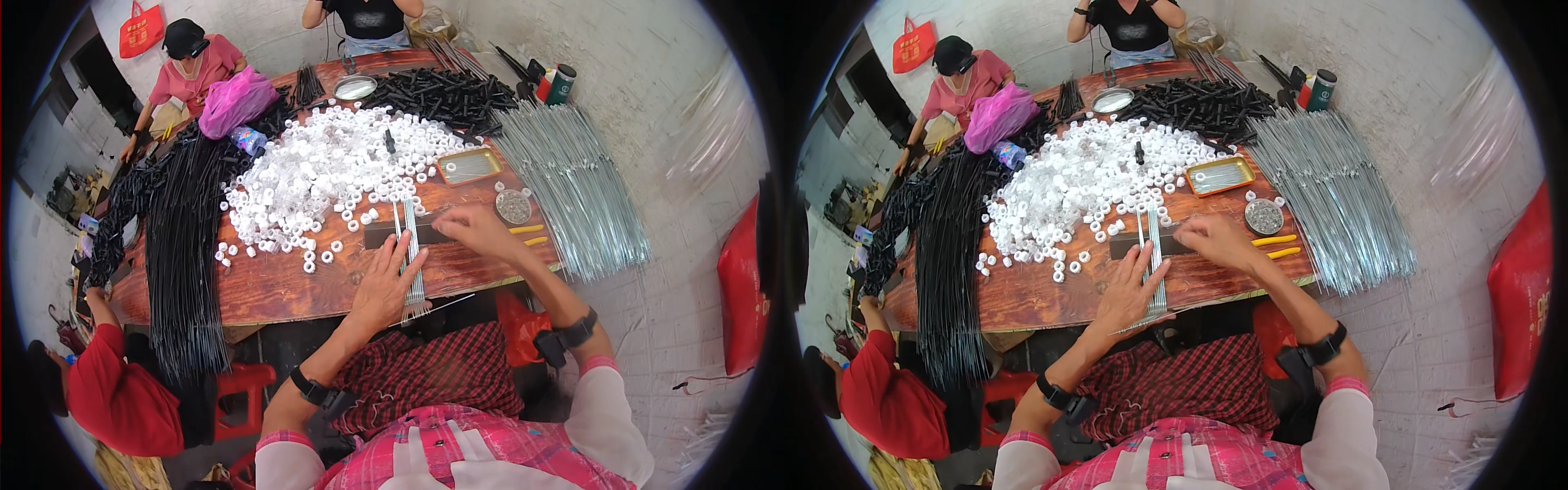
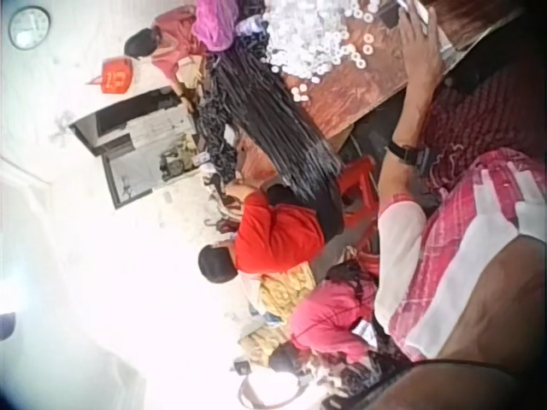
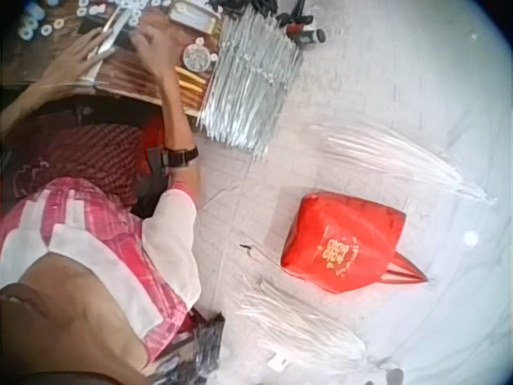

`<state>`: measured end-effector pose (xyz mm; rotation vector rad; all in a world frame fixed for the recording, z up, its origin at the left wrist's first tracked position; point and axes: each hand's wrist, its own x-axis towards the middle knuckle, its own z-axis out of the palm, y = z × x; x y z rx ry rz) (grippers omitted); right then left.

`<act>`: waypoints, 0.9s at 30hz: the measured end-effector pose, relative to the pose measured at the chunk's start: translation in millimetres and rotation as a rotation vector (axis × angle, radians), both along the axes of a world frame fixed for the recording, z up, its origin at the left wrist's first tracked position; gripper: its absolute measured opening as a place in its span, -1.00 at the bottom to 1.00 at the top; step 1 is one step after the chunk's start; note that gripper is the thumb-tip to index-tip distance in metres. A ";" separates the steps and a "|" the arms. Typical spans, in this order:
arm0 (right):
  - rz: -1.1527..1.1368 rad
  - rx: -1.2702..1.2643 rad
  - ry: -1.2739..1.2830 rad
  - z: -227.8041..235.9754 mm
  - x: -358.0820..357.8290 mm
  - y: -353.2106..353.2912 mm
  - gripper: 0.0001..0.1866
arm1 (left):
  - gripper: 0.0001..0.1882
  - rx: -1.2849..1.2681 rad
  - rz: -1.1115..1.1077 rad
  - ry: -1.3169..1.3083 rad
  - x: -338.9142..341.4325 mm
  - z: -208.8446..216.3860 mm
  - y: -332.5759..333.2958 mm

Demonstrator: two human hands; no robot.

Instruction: Manually assembling umbrella rib components by threading metal rods through plastic connectors and securing them.

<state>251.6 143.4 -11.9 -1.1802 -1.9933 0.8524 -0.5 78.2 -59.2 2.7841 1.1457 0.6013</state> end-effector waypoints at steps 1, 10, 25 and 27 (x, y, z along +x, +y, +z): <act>-0.003 0.003 0.003 -1.0 -6.3 10.0 -0.70 | 0.02 0.015 -0.006 -0.018 0.1 -0.8 -2.5; -0.118 -0.351 -0.205 -19.7 -43.0 66.9 -0.55 | 0.03 0.013 -0.018 -0.058 3.4 4.4 -7.6; -0.016 -0.061 -0.345 14.6 -63.0 66.5 -0.59 | 0.06 -0.006 0.000 -0.012 1.9 0.1 -1.6; 0.007 -0.127 -0.279 20.0 -62.7 63.3 -0.59 | 0.06 -0.017 0.018 -0.015 0.7 -1.5 -3.2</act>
